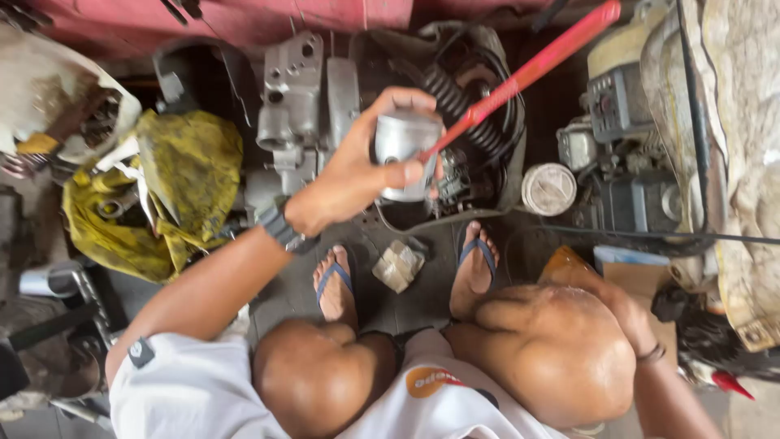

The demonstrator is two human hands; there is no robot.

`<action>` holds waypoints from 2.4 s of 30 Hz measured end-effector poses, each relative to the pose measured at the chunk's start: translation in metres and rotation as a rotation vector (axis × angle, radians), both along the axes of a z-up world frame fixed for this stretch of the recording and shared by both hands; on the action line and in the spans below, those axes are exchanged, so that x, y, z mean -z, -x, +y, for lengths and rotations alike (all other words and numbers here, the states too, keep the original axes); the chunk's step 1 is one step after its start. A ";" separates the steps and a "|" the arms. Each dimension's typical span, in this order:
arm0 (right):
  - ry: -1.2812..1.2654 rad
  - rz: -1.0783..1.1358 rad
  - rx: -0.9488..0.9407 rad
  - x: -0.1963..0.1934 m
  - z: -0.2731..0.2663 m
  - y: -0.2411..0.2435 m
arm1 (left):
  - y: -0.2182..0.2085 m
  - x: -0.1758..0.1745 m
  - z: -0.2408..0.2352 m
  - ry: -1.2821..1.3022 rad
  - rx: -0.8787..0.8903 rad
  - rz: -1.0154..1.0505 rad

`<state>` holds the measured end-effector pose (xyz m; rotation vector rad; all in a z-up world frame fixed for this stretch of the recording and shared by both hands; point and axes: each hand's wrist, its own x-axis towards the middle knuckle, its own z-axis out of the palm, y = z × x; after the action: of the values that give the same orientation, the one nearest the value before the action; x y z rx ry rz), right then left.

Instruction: Cleaning a motorcycle piston by sanding its surface with sandpaper

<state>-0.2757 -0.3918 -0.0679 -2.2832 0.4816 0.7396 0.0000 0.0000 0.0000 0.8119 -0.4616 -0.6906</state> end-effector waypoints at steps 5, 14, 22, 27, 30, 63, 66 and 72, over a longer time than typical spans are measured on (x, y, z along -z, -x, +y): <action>-0.309 -0.199 -0.536 -0.008 -0.004 -0.043 | -0.003 0.007 -0.018 0.067 0.024 0.053; -0.395 0.114 -0.278 0.043 0.008 -0.023 | -0.005 0.012 -0.024 0.020 0.005 -0.021; -0.052 -0.576 -1.008 -0.180 0.173 -0.100 | -0.015 0.012 -0.006 -0.058 0.084 0.031; 0.042 -0.504 -0.842 -0.187 0.166 -0.112 | -0.029 0.014 -0.012 -0.118 0.116 0.005; 0.074 -0.160 -0.531 -0.187 0.170 -0.110 | -0.032 0.012 -0.012 -0.196 0.120 -0.011; 0.369 -0.214 -0.395 -0.166 0.051 -0.026 | 0.076 0.004 -0.028 -0.076 0.097 0.092; -0.006 -0.701 -0.563 -0.225 0.123 -0.041 | 0.087 -0.001 -0.023 -0.063 0.076 0.084; 0.085 -1.139 -0.895 -0.239 0.188 -0.101 | 0.114 -0.021 -0.008 -0.043 0.044 0.026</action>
<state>-0.1747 -0.2038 0.1713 -2.4963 -1.0803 -0.3136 -0.1137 -0.0082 0.0214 0.8342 -0.4434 -0.7534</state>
